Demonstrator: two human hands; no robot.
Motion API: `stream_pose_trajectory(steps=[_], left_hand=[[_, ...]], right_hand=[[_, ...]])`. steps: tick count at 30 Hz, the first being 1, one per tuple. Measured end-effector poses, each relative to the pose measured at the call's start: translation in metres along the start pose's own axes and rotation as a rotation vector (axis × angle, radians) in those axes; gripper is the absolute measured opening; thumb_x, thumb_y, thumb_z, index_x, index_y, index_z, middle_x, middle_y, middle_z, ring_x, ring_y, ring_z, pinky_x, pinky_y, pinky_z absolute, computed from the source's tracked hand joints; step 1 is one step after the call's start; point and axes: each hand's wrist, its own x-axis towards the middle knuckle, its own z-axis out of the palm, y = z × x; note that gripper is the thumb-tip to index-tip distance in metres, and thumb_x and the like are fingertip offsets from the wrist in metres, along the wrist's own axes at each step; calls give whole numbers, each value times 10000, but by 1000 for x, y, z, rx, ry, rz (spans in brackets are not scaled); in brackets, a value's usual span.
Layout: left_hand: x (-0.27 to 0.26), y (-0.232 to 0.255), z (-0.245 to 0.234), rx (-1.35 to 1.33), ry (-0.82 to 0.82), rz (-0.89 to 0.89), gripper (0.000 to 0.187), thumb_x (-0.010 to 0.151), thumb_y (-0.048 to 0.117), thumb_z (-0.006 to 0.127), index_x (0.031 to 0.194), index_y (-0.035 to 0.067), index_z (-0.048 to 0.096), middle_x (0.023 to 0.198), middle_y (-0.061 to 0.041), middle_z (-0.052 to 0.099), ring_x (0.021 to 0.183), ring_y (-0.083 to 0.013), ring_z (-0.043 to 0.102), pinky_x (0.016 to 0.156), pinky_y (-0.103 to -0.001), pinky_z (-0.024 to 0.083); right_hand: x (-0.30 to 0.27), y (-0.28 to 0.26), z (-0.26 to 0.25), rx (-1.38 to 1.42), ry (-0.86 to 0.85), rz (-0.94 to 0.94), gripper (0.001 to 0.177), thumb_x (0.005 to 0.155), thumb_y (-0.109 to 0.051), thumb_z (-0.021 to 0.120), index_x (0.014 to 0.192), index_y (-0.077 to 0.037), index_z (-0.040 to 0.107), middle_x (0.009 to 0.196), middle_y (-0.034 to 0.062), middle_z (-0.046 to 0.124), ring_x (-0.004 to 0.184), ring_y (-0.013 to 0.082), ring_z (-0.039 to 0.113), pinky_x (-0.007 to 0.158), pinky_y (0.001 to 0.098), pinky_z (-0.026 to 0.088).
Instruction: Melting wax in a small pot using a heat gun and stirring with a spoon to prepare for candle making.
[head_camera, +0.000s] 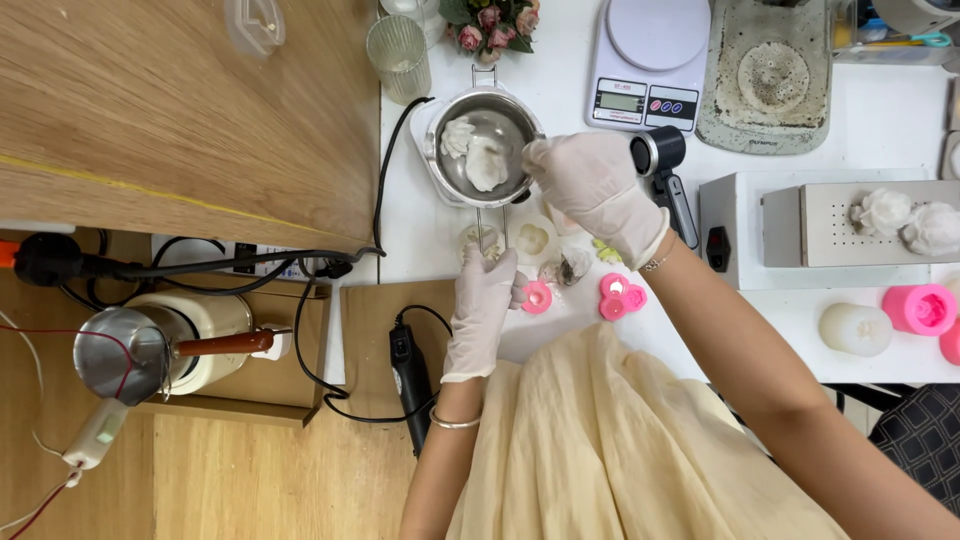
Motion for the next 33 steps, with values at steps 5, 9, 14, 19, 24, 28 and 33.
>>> stream_pose_trajectory(steps=[5,9,14,19,24,28,33], left_hand=[[1,-2,3,-67,-68,14,489,958,235,614,1386,34,494,602,-31,614,412,-94,518,378,-263,424],[-3,1,4,-91,-35,12,440,950,215,628,1332,24,520,575,-41,576,387,-99,480,351,-272,387],[-8,5,10,-95,-23,31,376,962,221,629,1275,27,556,568,-33,575,385,-92,475,350,-266,375],[-10,1,9,-139,-20,29,311,974,217,628,1218,32,573,556,-30,543,374,-91,438,345,-267,343],[-12,1,10,-177,-16,26,264,987,224,622,1181,50,587,556,-20,524,375,-86,423,341,-267,317],[-14,3,10,-168,-24,3,258,982,221,623,1176,57,574,565,-21,522,380,-84,420,345,-266,317],[-15,4,9,-170,-32,-2,262,992,240,625,1170,55,579,583,-17,532,390,-77,429,353,-261,329]], right_hand=[[-8,5,7,-95,-43,36,140,921,-231,674,834,-131,719,697,117,680,636,322,680,568,449,527],[-12,-6,-5,-201,-81,52,84,879,-180,647,842,-133,707,723,111,693,631,317,686,534,440,529],[-6,0,18,-195,-37,-49,135,942,-175,627,842,-139,710,702,115,684,621,319,685,521,456,522],[-3,0,25,-269,-245,8,130,873,-151,614,825,-173,733,681,106,683,638,320,692,545,455,531],[-6,-13,-17,-48,-11,4,135,899,-163,614,851,-138,737,649,134,661,608,343,672,557,461,520],[-17,6,7,-150,-71,102,185,933,-216,613,813,-120,715,641,141,666,588,343,670,544,467,512],[-20,9,17,-144,43,103,190,1036,-173,583,901,-108,700,709,136,672,646,338,668,576,456,512]])
